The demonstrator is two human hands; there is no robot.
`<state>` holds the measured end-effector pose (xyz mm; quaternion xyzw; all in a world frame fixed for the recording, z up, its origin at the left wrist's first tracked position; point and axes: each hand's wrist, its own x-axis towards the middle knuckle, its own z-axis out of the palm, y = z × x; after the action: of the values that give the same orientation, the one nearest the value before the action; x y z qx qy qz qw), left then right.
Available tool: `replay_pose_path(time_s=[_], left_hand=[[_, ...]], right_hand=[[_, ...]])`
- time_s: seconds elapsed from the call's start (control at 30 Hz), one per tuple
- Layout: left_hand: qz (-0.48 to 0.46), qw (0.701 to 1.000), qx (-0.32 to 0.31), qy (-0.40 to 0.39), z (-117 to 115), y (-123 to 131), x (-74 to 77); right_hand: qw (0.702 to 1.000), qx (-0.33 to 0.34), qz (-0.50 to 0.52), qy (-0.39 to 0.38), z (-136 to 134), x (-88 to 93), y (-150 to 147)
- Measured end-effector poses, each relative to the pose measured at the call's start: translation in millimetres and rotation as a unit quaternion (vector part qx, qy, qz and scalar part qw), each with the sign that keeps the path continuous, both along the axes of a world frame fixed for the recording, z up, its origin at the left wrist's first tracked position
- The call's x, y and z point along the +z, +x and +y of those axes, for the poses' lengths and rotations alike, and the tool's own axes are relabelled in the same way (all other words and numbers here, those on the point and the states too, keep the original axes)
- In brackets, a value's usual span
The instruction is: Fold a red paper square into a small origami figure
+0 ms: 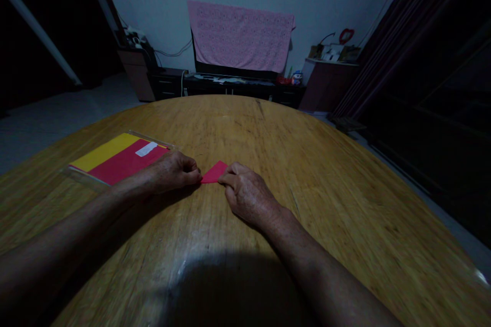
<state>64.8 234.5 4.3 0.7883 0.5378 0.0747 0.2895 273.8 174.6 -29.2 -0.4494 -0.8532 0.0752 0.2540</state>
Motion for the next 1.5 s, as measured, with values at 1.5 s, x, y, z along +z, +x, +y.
replay_pose_path(time_s=[1.5], left_hand=[[-0.005, 0.998, -0.009, -0.057, 4.2, -7.1, 4.4]], right_hand=[[0.988, 0.009, -0.15, -0.016, -10.3, 19.0, -22.1]])
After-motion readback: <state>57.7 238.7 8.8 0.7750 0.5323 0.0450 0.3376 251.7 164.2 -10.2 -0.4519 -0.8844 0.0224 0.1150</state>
